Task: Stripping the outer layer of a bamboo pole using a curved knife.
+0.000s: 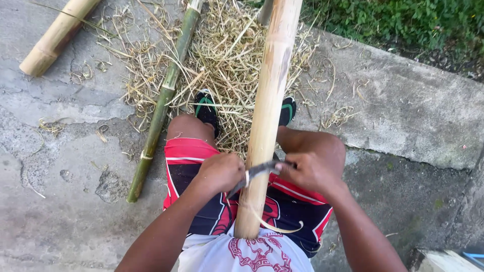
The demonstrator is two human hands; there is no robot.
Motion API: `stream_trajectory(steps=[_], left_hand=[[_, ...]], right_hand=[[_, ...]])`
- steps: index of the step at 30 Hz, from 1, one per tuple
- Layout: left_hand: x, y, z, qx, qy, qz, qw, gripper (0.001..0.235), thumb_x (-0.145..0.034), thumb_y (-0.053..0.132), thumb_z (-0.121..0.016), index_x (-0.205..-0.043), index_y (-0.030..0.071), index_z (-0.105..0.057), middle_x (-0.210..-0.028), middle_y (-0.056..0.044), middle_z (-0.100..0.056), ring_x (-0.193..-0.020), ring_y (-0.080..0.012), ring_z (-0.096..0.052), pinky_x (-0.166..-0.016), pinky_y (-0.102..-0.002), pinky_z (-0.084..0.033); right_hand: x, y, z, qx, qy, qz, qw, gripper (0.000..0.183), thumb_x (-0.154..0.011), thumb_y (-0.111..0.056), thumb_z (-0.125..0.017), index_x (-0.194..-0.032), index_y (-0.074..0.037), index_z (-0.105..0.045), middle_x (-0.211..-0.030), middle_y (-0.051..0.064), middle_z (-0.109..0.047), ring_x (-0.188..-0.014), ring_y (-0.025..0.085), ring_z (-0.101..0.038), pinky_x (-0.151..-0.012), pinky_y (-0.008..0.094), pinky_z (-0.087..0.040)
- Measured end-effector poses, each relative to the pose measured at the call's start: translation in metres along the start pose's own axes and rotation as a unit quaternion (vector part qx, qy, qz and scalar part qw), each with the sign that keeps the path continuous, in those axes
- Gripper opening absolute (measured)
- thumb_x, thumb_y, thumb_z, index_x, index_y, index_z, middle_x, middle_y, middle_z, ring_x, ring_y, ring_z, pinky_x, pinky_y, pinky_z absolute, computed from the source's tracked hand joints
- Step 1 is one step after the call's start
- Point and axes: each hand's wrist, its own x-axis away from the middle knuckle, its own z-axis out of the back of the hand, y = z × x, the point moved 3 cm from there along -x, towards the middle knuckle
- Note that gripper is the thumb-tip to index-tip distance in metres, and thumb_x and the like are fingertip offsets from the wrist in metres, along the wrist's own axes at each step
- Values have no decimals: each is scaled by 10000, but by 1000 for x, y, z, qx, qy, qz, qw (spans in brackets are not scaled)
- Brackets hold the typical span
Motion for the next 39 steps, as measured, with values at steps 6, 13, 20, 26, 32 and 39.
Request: stream_trajectory(steps=[6, 13, 20, 26, 32, 39], left_hand=[[-76, 34, 90, 28, 305, 17, 952, 262, -941, 321, -596, -874, 115, -744, -838, -173, -714, -765, -382, -711, -707, -527, -539], [-183, 49, 172, -29, 477, -56, 877, 203, -929, 303, -663, -836, 155, -764, -704, -116, -724, -661, -305, -714, -612, -482, -535], [-150, 41, 152, -9, 431, -35, 901, 192, -895, 338, -745, -837, 158, -781, -693, -70, -728, -645, -235, -701, -592, -440, -523], [-114, 33, 117, 8, 449, -47, 892, 176, -898, 345, -735, -896, 185, -806, -736, -115, -738, -679, -317, -708, -628, -484, -532], [-112, 23, 115, 26, 409, -29, 912, 166, -898, 351, -706, -901, 220, -807, -740, -93, -741, -675, -295, -717, -651, -478, -539], [-54, 14, 59, 26, 391, -58, 918, 178, -923, 327, -687, -881, 186, -788, -704, -124, -715, -663, -345, -695, -607, -502, -522]], right_hand=[[-104, 44, 54, -97, 245, 24, 964, 398, -1018, -428, -642, -938, -44, -710, -585, 153, -566, -531, 251, -503, -514, 446, -401], [-177, 43, 110, -118, 390, 74, 910, 490, -1086, -418, -625, -823, -6, -663, -596, 69, -567, -527, 166, -504, -483, 403, -377], [-153, 41, 83, -124, 394, 60, 909, 504, -1072, -451, -613, -807, -25, -656, -564, 82, -562, -487, 203, -485, -466, 442, -333], [-116, 30, 56, -97, 425, 95, 895, 486, -1049, -436, -649, -818, -9, -634, -568, 142, -561, -492, 295, -538, -495, 467, -395], [-103, 23, 48, -114, 384, 61, 914, 470, -1046, -430, -633, -810, -23, -630, -571, 162, -572, -497, 360, -562, -489, 489, -413], [-49, 21, -3, -115, 360, 30, 925, 405, -1029, -380, -633, -845, -19, -650, -559, 207, -562, -488, 380, -573, -511, 506, -422]])
